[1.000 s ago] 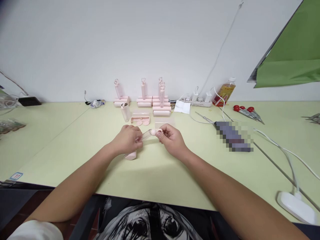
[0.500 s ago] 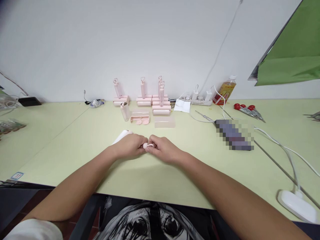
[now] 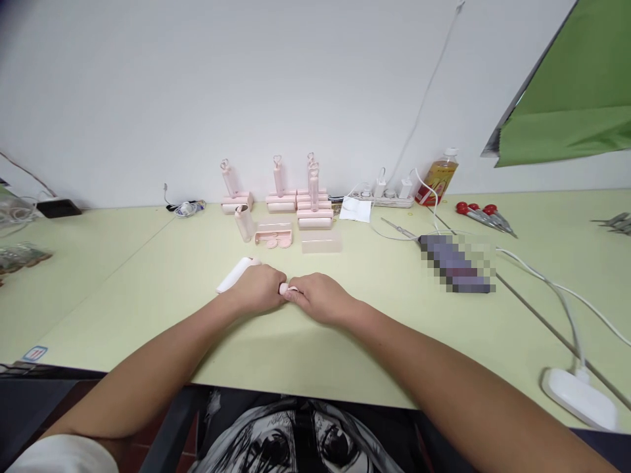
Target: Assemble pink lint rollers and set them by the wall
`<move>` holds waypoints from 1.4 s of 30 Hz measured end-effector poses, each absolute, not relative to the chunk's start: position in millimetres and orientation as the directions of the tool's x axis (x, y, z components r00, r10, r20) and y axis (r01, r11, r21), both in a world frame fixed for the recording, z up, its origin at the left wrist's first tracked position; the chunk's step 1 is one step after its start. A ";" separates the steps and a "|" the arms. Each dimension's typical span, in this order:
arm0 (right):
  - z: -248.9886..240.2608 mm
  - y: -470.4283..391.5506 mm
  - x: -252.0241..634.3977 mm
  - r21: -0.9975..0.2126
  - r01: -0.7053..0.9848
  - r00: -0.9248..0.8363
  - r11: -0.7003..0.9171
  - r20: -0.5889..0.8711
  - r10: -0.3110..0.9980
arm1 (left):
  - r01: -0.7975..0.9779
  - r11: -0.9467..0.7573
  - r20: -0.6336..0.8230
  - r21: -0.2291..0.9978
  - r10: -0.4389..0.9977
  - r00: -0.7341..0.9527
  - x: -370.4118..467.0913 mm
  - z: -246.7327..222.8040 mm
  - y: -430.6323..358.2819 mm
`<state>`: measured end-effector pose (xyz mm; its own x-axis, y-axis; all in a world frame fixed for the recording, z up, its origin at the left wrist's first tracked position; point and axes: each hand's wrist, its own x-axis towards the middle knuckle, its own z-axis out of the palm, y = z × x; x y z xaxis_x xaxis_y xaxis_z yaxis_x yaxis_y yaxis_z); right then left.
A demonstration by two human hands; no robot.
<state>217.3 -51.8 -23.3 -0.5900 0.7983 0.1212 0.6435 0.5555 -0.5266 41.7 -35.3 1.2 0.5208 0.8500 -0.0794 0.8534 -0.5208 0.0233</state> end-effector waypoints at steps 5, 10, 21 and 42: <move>-29.6 -51.3 216.9 -0.521 0.640 -0.589 0.565 0.141 0.796 | 0.849 -0.528 -0.113 0.014 0.843 0.526 43.4 2.8 -36.6; -32.3 -49.8 215.9 -0.526 0.647 -0.578 0.553 0.135 0.805 | 0.873 -0.488 -0.124 -0.007 0.867 0.484 47.2 -1.0 -37.6; -33.7 -50.8 211.9 -0.546 0.645 -0.537 0.535 0.173 0.825 | 0.904 -0.426 -0.077 0.002 0.902 0.425 47.2 -5.1 -38.8; -34.0 -45.5 207.4 -0.910 -0.118 -0.391 -0.397 -0.325 0.861 | 0.809 -0.587 0.337 0.025 0.767 0.546 44.3 -12.1 -33.8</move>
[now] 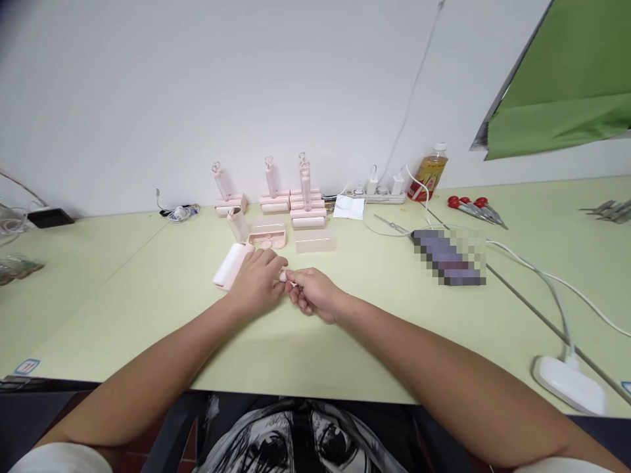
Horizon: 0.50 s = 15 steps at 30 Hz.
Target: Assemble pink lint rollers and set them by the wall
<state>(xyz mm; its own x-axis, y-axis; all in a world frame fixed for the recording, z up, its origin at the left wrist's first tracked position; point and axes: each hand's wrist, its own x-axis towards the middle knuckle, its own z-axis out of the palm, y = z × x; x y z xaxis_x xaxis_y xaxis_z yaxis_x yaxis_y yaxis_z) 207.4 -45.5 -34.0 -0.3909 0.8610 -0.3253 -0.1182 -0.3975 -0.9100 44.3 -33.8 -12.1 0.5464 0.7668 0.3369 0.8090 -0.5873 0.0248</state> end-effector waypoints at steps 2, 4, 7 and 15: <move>-36.3 -44.3 206.9 -0.937 -0.163 -0.354 -0.308 -0.236 0.905 | 0.775 -0.627 0.462 0.075 0.711 0.531 43.7 -10.7 -37.5; -37.6 -43.4 207.0 -0.958 -0.192 -0.319 -0.212 -0.143 0.937 | 0.747 -0.645 0.551 0.161 0.686 0.475 43.4 -8.9 -41.2; -39.2 -42.3 207.9 -0.980 -0.177 -0.298 -0.086 -0.030 0.954 | 0.669 -0.597 0.544 0.443 0.772 0.330 42.4 -7.6 -40.8; -46.9 -41.8 208.3 -0.998 0.037 -0.407 0.043 0.024 0.913 | 0.172 -0.226 0.193 0.959 0.962 0.191 38.1 -15.3 -15.2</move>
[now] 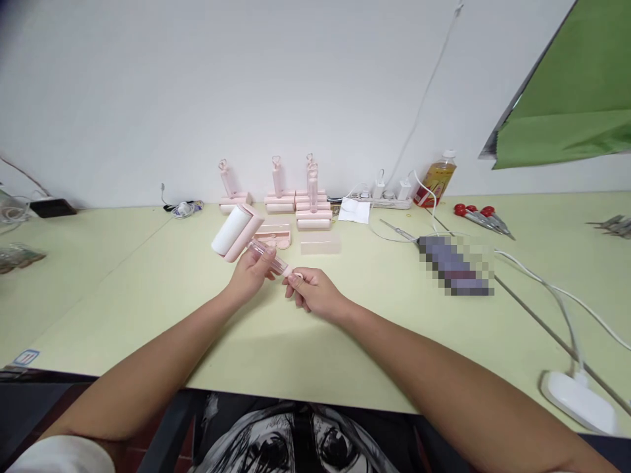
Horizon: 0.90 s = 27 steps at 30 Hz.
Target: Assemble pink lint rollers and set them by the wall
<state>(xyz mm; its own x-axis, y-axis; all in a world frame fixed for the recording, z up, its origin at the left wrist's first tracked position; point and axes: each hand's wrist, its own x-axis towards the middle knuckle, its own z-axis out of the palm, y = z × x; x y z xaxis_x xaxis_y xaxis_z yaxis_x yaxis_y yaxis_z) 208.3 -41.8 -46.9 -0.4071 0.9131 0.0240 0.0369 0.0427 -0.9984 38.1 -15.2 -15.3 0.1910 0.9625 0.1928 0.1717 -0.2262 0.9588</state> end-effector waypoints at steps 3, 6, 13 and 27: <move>-44.5 -44.9 209.0 -0.958 0.196 -0.486 0.208 0.089 0.869 | -0.078 -0.201 0.212 0.976 0.962 0.174 39.4 -13.0 -15.9; -38.3 -43.1 215.6 -0.786 0.418 -0.448 0.456 0.258 0.856 | -0.165 -0.200 0.229 0.966 0.956 0.183 38.7 -10.7 -16.5; -34.5 -5.8 258.3 -0.453 0.784 -0.168 0.424 0.503 0.848 | -0.090 -0.245 0.260 0.965 0.934 0.243 33.9 -19.6 -10.1; -38.0 1.5 264.3 -0.446 0.823 -0.244 0.351 0.280 0.928 | 0.317 -0.343 0.222 0.884 0.906 0.361 24.9 -25.4 -3.6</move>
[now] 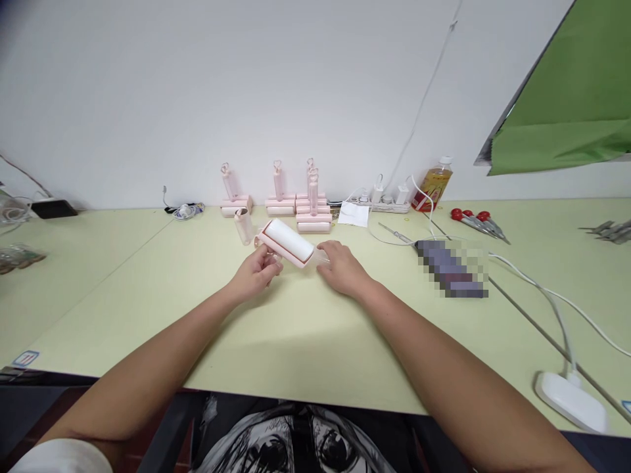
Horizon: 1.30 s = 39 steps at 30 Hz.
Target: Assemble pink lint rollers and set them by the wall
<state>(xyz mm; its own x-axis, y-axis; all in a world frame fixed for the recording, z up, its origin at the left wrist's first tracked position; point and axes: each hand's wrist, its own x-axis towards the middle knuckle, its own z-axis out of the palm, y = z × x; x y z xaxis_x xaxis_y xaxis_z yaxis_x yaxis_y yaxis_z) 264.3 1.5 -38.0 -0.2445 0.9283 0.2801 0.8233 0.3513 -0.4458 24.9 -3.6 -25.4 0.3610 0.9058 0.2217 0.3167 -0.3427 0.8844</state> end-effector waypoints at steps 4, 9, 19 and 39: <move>-32.3 2.7 264.4 -0.714 0.674 -0.031 0.186 0.224 0.974 | 0.322 -0.307 0.164 0.896 0.901 0.403 24.3 -21.5 -5.5; -16.9 -2.9 257.1 -0.979 -0.193 0.092 -0.068 -0.087 0.992 | 0.322 -0.166 0.012 0.932 0.903 0.430 26.5 -14.0 -11.4; -15.4 -17.8 241.1 -0.968 -0.234 0.024 -0.093 -0.102 0.995 | 0.301 -0.022 -0.126 0.953 0.878 0.462 23.6 -19.9 -6.8; -26.6 -17.3 241.7 -0.999 -0.020 -0.063 0.032 0.033 0.997 | 0.341 -0.029 -0.139 0.940 0.878 0.457 25.3 -11.6 -13.0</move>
<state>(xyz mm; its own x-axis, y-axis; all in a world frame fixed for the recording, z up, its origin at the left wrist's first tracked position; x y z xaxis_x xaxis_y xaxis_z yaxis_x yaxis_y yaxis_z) 241.7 -17.3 -26.6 -0.0630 0.9975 0.0329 -0.0195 0.0317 -0.9993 25.3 -13.0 -11.6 0.4574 0.8784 -0.1386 0.3405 -0.0290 0.9398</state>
